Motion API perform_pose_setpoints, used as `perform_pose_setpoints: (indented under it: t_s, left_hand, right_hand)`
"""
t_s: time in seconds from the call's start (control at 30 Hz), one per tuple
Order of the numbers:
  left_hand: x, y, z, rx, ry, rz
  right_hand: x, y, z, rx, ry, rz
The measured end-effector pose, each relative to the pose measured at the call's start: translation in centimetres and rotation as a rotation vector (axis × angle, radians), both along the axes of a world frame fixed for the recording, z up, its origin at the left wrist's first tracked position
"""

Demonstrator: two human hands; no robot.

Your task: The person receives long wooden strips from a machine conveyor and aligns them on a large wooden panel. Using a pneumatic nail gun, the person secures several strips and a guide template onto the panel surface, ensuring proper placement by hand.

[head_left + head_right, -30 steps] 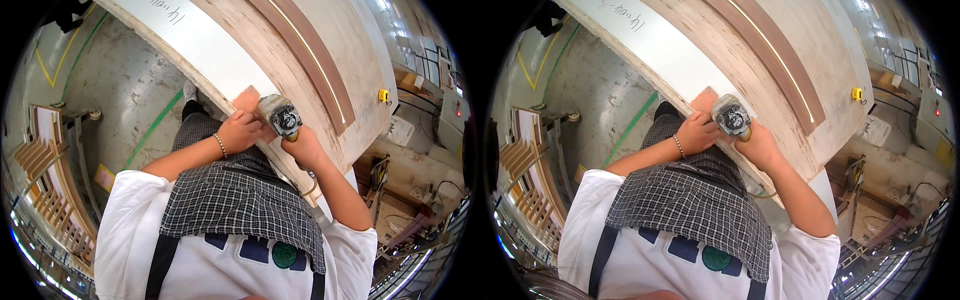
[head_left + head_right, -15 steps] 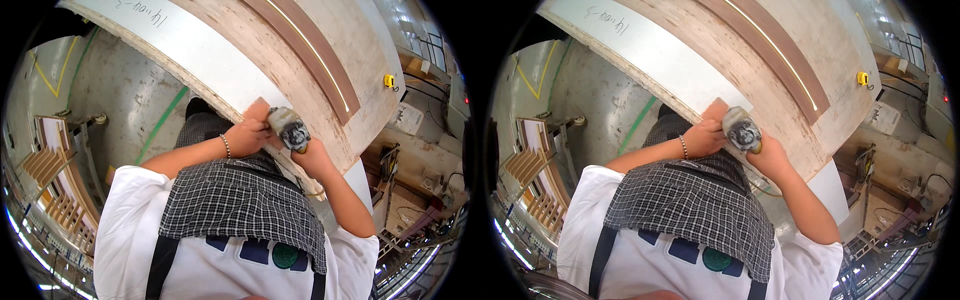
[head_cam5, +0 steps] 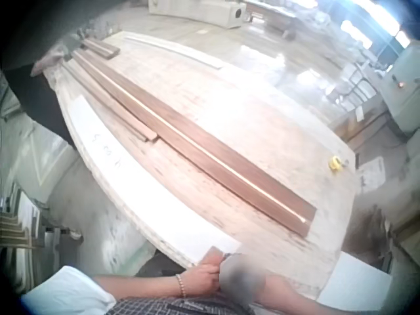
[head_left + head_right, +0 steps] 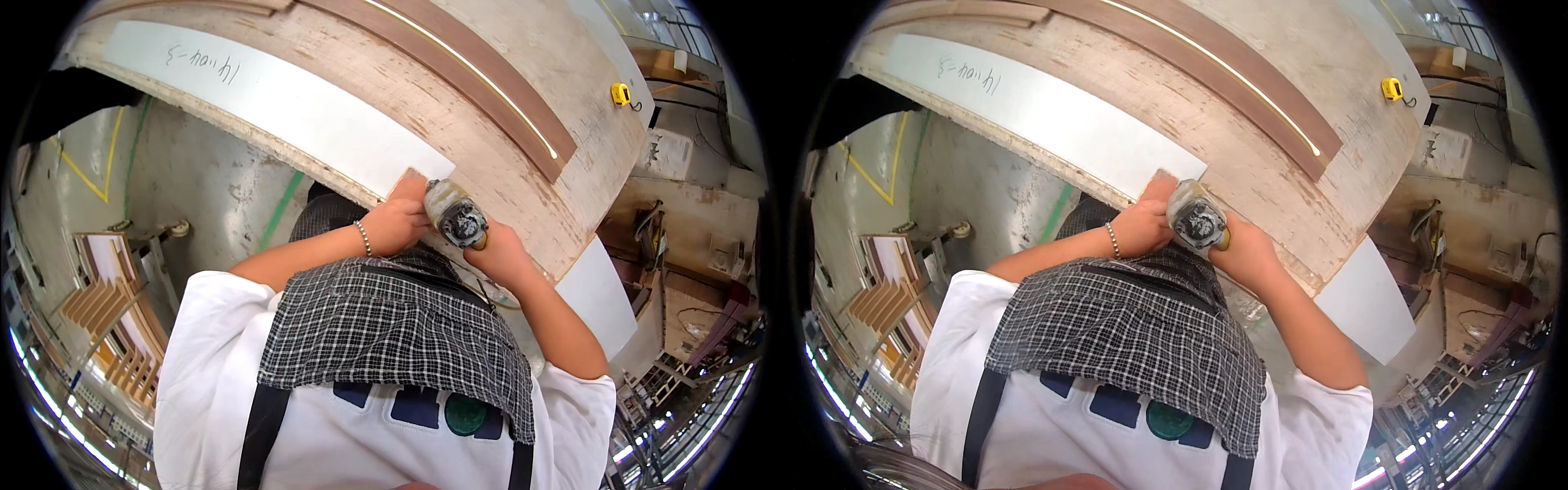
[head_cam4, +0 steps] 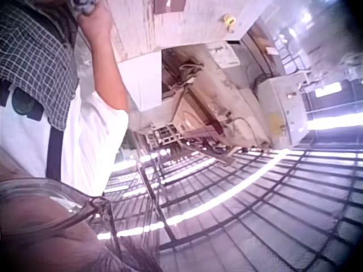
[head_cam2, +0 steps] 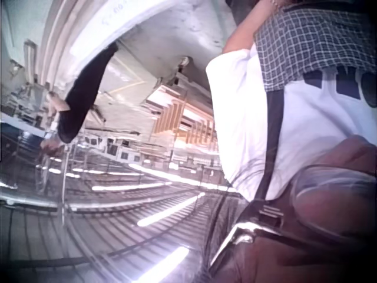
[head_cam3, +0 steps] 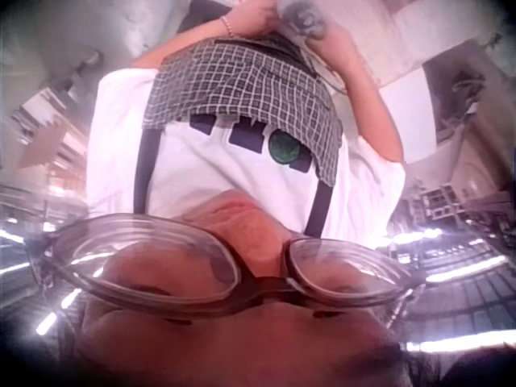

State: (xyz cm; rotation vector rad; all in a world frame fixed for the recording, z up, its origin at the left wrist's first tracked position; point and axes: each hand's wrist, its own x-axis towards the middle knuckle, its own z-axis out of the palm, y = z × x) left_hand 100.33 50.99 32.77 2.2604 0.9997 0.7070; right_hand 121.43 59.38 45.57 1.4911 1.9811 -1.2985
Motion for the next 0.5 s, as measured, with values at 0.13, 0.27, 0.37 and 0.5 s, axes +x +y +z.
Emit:
perform_pose_setpoints:
  t_s: [0.13,0.27,0.37,0.5]
  left_hand:
    - [-0.3,0.1,0.2,0.004,-0.036,0.023]
    - [-0.6,0.2,-0.2,0.058,-0.015,0.021]
    - [-0.6,0.7,-0.1,0.016,0.041,-0.001]
    - [-0.6,2.3,1.0,0.079,0.094,-0.001]
  right_hand:
    - [-0.4,0.9,0.0,0.000,-0.096,0.035]
    - [0.6,1.3,0.7,-0.009,-0.017,-0.073]
    - [4.3,1.6,1.3,0.022,0.044,-0.323]
    - [13.8,3.3,1.1,0.322,-0.096,-0.496]
